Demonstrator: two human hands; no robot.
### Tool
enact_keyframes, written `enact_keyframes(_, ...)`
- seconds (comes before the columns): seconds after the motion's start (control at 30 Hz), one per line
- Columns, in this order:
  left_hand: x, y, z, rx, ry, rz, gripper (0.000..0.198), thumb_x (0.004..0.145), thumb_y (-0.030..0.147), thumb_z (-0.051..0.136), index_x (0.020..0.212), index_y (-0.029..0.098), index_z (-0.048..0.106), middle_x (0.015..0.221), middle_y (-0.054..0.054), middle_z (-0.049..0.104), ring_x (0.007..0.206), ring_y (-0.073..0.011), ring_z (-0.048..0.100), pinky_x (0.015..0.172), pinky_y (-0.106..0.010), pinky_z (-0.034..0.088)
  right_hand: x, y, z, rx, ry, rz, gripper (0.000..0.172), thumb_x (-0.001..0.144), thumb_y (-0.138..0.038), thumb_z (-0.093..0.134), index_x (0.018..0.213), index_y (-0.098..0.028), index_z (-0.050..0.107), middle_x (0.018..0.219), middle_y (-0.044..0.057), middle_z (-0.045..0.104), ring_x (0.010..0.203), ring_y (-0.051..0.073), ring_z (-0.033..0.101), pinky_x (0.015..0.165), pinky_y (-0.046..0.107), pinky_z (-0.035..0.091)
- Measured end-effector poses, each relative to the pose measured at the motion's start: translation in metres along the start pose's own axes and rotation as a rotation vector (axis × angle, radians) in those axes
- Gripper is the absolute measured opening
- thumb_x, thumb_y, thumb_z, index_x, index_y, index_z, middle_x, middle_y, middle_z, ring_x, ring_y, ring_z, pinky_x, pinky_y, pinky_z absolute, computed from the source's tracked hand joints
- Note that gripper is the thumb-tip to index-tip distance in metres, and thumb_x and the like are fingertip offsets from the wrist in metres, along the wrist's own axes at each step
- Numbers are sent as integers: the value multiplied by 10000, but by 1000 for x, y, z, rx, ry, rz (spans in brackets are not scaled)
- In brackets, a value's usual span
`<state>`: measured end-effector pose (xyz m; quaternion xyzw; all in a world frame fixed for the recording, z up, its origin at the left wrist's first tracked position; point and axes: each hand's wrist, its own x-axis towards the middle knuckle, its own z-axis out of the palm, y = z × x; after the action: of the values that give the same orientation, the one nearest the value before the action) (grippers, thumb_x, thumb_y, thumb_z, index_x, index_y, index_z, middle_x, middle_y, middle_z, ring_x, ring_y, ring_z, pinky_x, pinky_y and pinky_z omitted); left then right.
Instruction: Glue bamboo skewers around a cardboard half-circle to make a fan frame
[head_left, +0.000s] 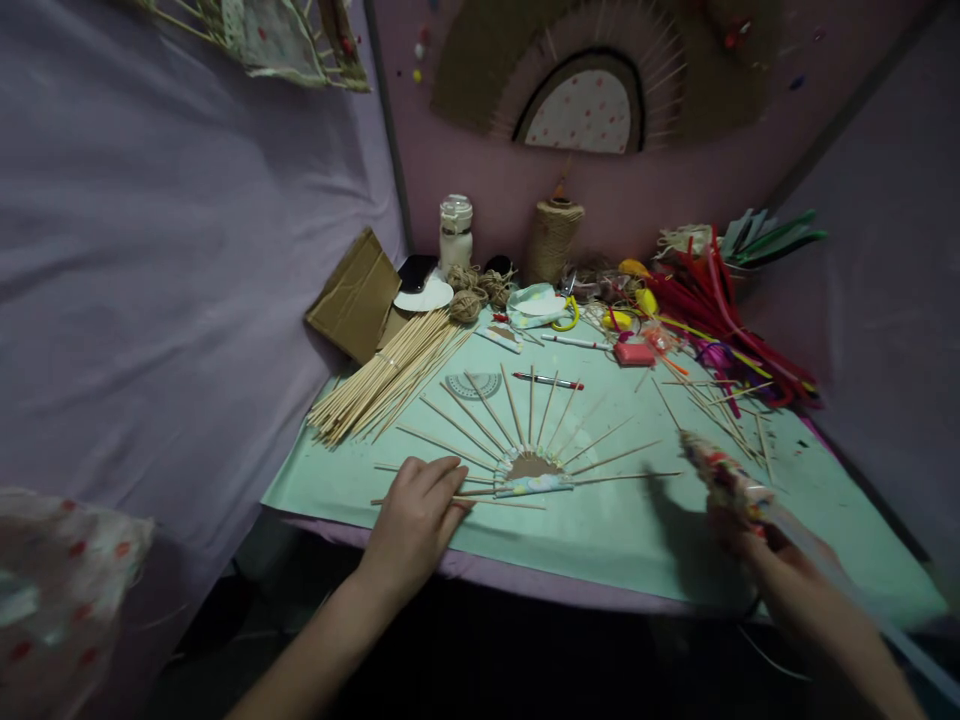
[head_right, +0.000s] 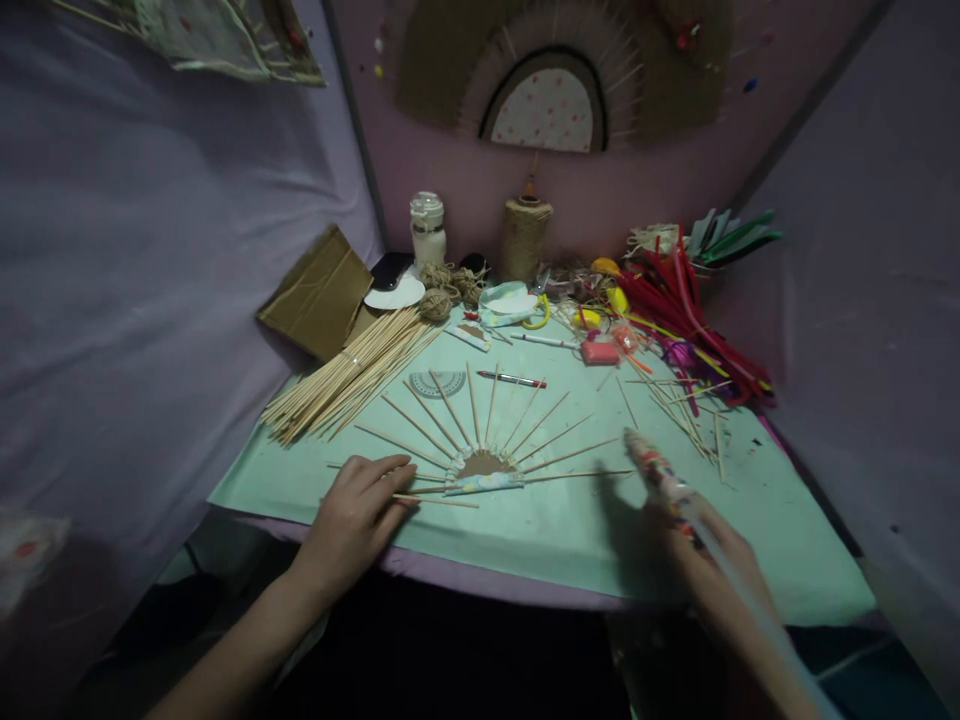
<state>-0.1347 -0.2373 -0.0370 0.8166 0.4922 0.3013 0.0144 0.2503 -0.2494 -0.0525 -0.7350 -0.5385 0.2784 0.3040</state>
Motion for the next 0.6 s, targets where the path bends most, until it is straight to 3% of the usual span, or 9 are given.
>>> enact_keyframes(0.07, 2, 3, 6, -9, -26, 28, 246, 872, 174, 579, 1114, 140, 608, 1110, -109, 639, 896, -208, 514, 781, -365, 481, -3, -20, 15, 128, -154, -19, 446, 753, -543, 585, 1035, -202, 643, 926, 71, 682, 854, 283, 615, 710, 349, 500)
enact_keyframes(0.23, 3, 8, 21, -20, -57, 53, 256, 885, 167, 551, 1134, 131, 597, 1094, -109, 643, 897, -209, 516, 774, -367, 482, -9, -74, 35, 192, -520, 1, 473, 748, -648, 540, 760, -181, 612, 676, 30, 566, 623, 184, 498, 563, 288, 435)
enact_keyframes(0.37, 3, 8, 27, -12, -70, 36, 243, 896, 166, 534, 1127, 139, 604, 1077, -95, 644, 874, -200, 512, 767, -360, 478, -1, -96, 38, 213, -678, 12, 502, 768, -690, 493, 741, -192, 556, 643, -6, 473, 584, 142, 428, 531, 259, 394)
enact_keyframes(0.6, 2, 9, 32, -4, -18, 27, 199, 924, 174, 500, 1075, 136, 625, 1012, -82, 654, 854, -191, 503, 757, -344, 467, 19, -124, 46, 103, -902, -108, 460, 845, -636, 454, 753, -191, 523, 650, -29, 442, 582, 117, 430, 538, 239, 384)
